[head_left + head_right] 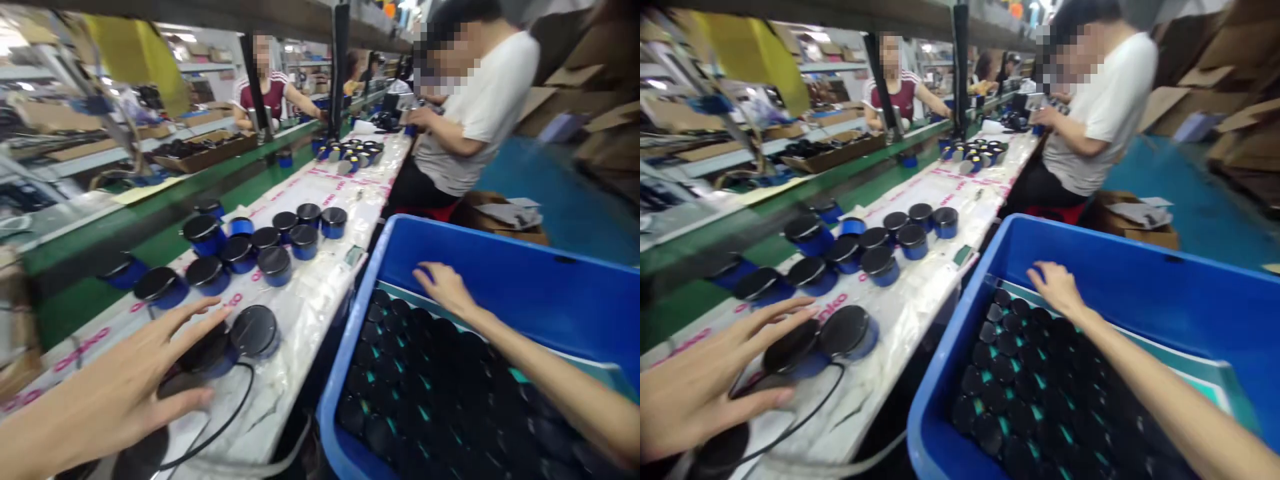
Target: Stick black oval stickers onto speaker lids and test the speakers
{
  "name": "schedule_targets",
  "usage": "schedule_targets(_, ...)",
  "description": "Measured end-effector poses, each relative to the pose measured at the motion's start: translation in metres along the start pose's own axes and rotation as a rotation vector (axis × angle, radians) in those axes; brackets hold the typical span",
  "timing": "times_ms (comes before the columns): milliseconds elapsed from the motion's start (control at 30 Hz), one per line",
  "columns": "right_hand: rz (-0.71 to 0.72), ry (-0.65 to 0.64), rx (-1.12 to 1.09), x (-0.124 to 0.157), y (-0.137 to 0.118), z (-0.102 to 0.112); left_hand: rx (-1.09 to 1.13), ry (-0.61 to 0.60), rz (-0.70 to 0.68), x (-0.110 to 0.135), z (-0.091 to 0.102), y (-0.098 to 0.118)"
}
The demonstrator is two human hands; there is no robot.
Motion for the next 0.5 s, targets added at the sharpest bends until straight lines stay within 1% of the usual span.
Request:
schedule_targets(33,0.017,0.076,-0.028,-0.012,-0.018,0.016,-0.053,-0.013,-0.027,0.006,0.008,-0.006)
schedule_targets(67,0.067,0.133,-0.062,-0.020,-0.042,0.031,-0.087,0.015,-0.027,0.011,0.017,-0.012)
schedule_targets(100,0.145,0.157,-0.104,-0.025,-0.073,0.045,-0.100,0.081,0.011,0.015,0.024,-0.018)
schedule_targets(133,0.279,0.153,-0.156,-0.027,-0.108,0.057,-0.102,0.149,0.060,0.017,0.031,-0.025)
schedule_targets(167,0.549,0.097,-0.233,-0.024,-0.149,0.065,-0.101,0.207,0.113,0.018,0.035,-0.031)
schedule_targets(200,0.790,0.025,-0.280,-0.017,-0.189,0.069,-0.103,0.249,0.167,0.018,0.036,-0.038)
schedule_targets(233,0.961,-0.040,-0.278,-0.010,-0.227,0.069,-0.108,0.272,0.219,0.017,0.036,-0.045)
schedule_targets(267,1.077,-0.090,-0.230,-0.003,-0.260,0.064,-0.117,0.277,0.264,0.014,0.033,-0.052)
schedule_targets(300,1.144,-0.133,-0.182,0.002,-0.288,0.057,-0.126,0.268,0.301,0.011,0.029,-0.057)
schedule_targets(333,1.176,-0.173,-0.139,0.006,-0.311,0.047,-0.136,0.250,0.329,0.006,0.023,-0.063)
schedule_targets(367,1.189,-0.204,-0.105,0.008,-0.328,0.036,-0.147,0.226,0.352,0.000,0.017,-0.067)
schedule_targets(433,1.183,-0.242,-0.078,0.008,-0.350,0.018,-0.160,0.171,0.386,-0.013,0.005,-0.071)
schedule_targets(500,1.159,-0.249,-0.081,0.006,-0.360,0.008,-0.168,0.107,0.413,-0.029,-0.006,-0.071)
Point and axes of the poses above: each hand's wrist, its own x-axis away from the middle knuckle, its own z-axis out of the back of the hand, y = z × x, the point moved 2 cm from there along -x, towards the middle knuckle, and after that the axes turned 2 degrees about -x, right-handed, at the moved point
